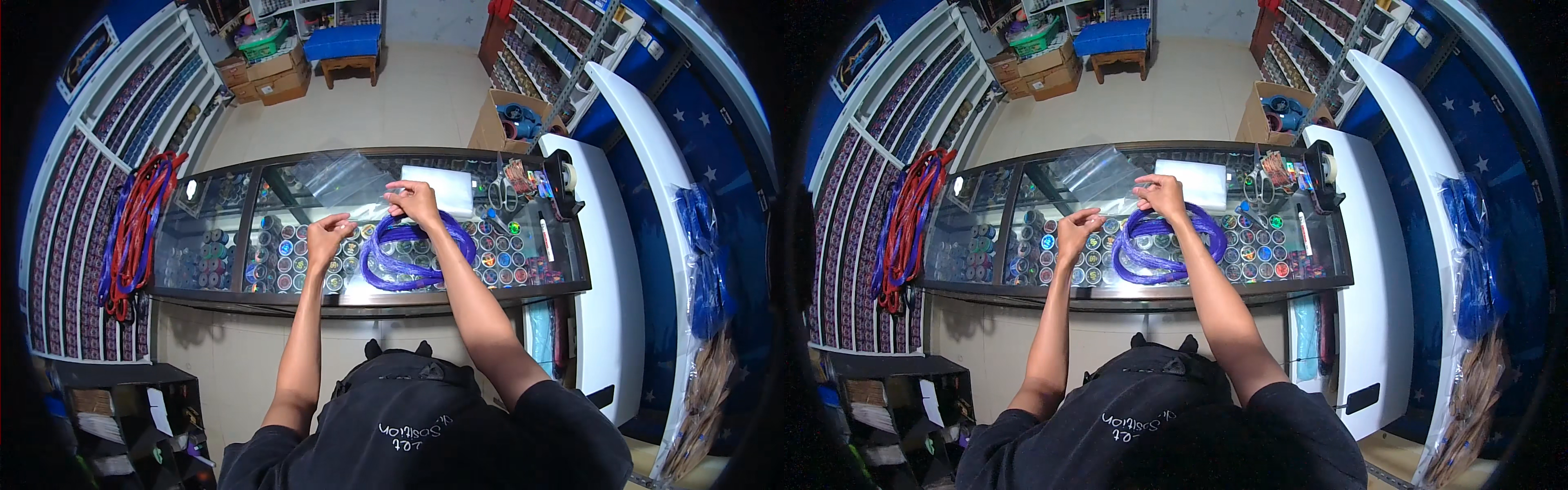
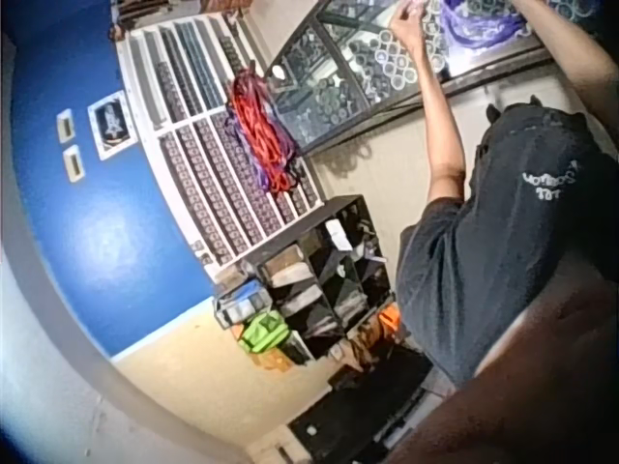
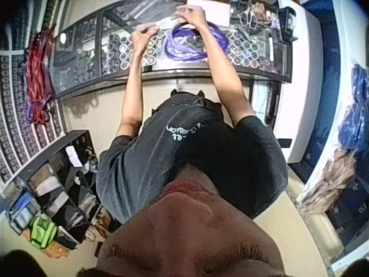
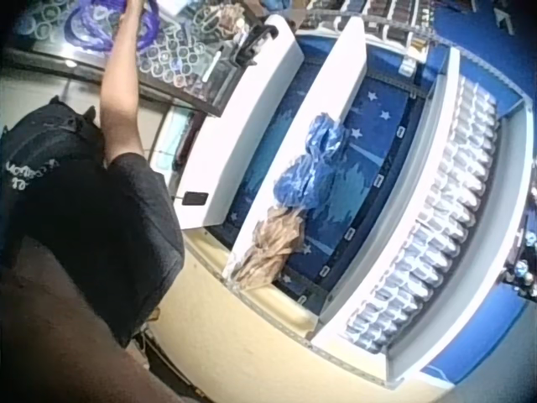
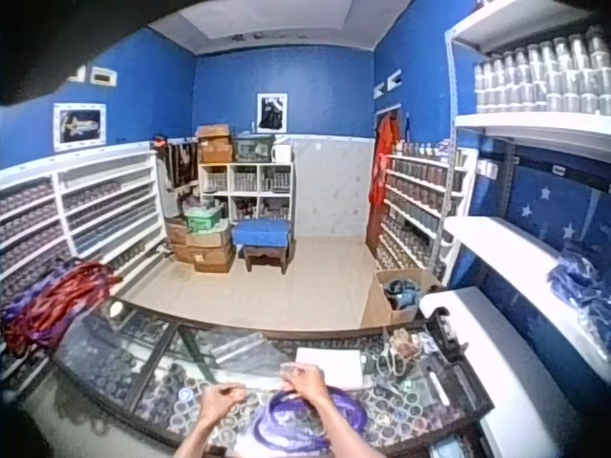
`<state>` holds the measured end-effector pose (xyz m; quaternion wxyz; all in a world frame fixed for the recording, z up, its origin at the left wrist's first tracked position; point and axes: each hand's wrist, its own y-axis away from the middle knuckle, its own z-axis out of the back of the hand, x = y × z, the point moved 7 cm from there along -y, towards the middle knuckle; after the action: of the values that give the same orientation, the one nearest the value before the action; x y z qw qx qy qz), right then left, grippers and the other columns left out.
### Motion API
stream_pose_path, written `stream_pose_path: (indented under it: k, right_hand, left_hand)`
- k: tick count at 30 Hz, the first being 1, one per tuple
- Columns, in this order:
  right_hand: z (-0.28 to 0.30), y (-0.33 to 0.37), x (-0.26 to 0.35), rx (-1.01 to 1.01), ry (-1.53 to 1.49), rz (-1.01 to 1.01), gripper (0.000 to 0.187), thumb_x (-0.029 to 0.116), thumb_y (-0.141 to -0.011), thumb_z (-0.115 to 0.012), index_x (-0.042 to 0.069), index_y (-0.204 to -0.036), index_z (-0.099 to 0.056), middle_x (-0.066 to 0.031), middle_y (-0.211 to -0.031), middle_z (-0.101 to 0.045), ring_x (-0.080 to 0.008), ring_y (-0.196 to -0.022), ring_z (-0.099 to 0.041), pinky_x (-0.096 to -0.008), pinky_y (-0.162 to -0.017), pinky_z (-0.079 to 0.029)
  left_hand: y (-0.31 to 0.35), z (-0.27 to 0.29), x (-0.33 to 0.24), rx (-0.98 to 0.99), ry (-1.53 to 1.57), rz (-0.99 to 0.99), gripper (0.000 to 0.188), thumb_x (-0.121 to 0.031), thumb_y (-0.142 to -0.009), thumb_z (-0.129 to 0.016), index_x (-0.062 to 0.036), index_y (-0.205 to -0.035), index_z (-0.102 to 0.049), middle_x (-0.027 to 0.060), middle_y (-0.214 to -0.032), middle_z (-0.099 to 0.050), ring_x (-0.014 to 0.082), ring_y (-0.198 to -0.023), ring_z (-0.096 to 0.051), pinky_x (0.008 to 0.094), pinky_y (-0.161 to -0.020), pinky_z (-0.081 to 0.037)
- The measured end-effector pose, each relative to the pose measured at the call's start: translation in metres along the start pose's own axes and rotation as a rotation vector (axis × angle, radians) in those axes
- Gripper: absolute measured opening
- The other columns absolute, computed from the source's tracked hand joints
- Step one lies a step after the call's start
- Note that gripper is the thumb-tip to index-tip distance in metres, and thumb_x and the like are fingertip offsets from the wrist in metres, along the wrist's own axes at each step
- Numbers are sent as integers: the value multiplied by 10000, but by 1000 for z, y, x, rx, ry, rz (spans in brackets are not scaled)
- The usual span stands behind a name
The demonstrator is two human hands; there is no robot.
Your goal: The person selects a purple cable from a pile of red and purple cables, coils it into a loop, and places it into a clear plastic bag. They then seal the bag using a handheld heat sealer.
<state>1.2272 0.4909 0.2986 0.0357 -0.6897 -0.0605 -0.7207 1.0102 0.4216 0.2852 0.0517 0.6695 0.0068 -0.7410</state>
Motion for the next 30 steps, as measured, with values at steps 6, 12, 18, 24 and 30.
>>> stream_pose_path:
  k: [6,12,18,24,30]
  right_hand:
    - [-2,0,7,198,39,2,282,-20,-755,-706,-30,-1035,-672,-117,-772,-696,-135,-666,-679,-241,-599,-563]
    - [-3,-3,7,279,194,40,337,-35,-697,-698,-38,-1034,-673,-108,-783,-705,-148,-729,-681,-264,-679,-550]
    - [-9,2,19,267,467,176,317,-6,-708,-652,7,-1022,-697,-134,-833,-715,-177,-748,-693,-280,-725,-542]
    - [-10,1,21,264,510,288,300,38,-719,-653,46,-1014,-707,-167,-866,-706,-235,-786,-698,-311,-746,-541]
    - [-7,-3,22,248,541,281,222,101,-763,-695,50,-977,-719,-165,-862,-705,-244,-788,-695,-318,-745,-537]
  left_hand:
    - [-3,9,3,-85,-197,17,188,-164,-823,-724,-12,-933,-730,90,-963,-666,161,-796,-666,252,-630,-542]
    - [3,17,-20,-316,-552,-374,152,-164,-806,-726,-47,-902,-738,115,-1037,-581,216,-853,-620,298,-676,-503]
    - [8,11,-42,-229,-577,-526,154,-145,-790,-726,-5,-846,-695,117,-847,-650,218,-787,-617,322,-667,-480]
    - [9,7,-45,-138,-541,-463,208,-142,-721,-780,-21,-869,-697,100,-814,-661,202,-728,-613,314,-672,-482]
    - [14,1,-54,-113,-700,-694,230,-134,-691,-795,-46,-887,-714,92,-822,-664,240,-787,-612,340,-702,-488]
